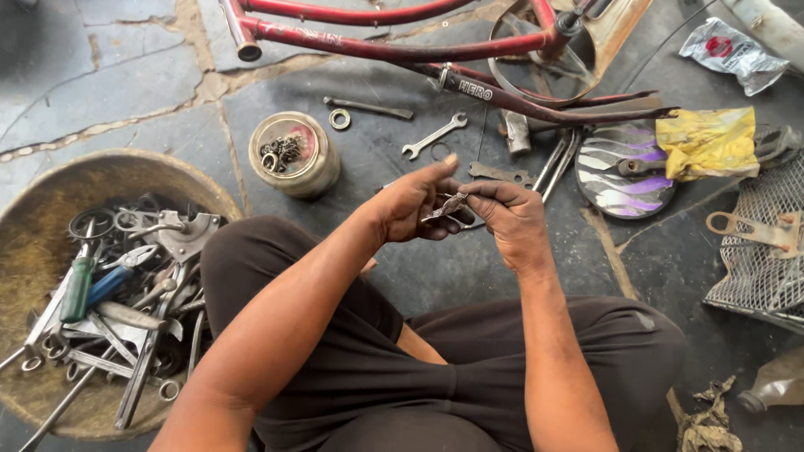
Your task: The person sits on the floor and assembles a bicycle ball bearing. They open a small packet, pour ball bearings into their hand, and carefully place them into a bearing cage. They then place the cage into a bearing ring and continue adding bearings.
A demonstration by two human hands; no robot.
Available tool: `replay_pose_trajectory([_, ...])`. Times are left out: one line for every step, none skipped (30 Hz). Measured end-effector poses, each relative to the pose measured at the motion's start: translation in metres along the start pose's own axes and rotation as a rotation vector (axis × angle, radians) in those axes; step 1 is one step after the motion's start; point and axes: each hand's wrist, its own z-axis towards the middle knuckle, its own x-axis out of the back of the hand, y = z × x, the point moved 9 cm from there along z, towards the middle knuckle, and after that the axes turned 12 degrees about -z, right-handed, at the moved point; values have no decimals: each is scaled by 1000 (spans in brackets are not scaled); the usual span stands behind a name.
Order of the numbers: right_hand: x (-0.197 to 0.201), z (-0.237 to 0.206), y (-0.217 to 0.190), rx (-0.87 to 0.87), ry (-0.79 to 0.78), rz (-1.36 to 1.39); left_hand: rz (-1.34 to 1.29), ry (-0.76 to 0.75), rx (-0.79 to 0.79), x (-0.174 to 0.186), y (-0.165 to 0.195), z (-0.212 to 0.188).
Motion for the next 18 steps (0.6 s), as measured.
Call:
replay_pose_trajectory([0, -1, -3, -1, -11, -21, 5, -79, 6, -8, -4, 2])
replay_pose_trajectory([1, -3, -4, -17, -12, -36, 2, -33, -15, -4, -6, 4])
replay_pose_trajectory([2, -4, -5, -34, -15, -51, -2, 14, -36, 0, -9, 6])
replay_pose_trajectory([1, -4, -5, -48, -21, -66, -6, 62, -62, 4, -10, 8])
replay_pose_trajectory([-1, -4, -6, -54, -21, -5, -29, 88, -118, 7, -7, 8])
replay_pose_trajectory([-3, -4, -6, -60, -24, 56, -53, 116, -175, 11, -4, 8])
replay_pose_trajectory([-6, -4, -6, -67, -27, 117, -78, 145, -232, 15, -2, 8])
replay_pose_trajectory([-6, -4, -4, -89, 4, 162, -115, 173, -282, 20, 1, 7])
replay_pose_trajectory([-5, -4, -2, -110, 36, 207, -151, 202, -332, 24, 4, 7])
replay_pose_trajectory([-5, -4, 0, -131, 68, 253, -186, 231, -383, 27, 8, 5])
replay_pose_trajectory([-6, -5, 4, -170, 68, 270, -196, 239, -457, 27, 14, 4])
replay_pose_trajectory([-6, -6, 7, -210, 70, 288, -205, 246, -530, 26, 19, 2])
replay_pose_trajectory([-6, -7, 12, -250, 74, 307, -212, 252, -601, 25, 25, -1])
replay_pose_trajectory([-9, -8, 18, -302, 59, 329, -138, 294, -628, 25, 27, -5])
replay_pose_trajectory([-11, -10, 24, -354, 46, 351, -62, 335, -651, 24, 29, -10])
replay_pose_trajectory([-13, -12, 30, -408, 36, 374, 14, 374, -671, 21, 30, -14])
replay_pose_trajectory([-16, -12, 33, -418, 10, 393, 75, 407, -688, 19, 32, -18])
replay_pose_trajectory([-19, -12, 36, -427, -17, 412, 134, 439, -705, 16, 34, -22])
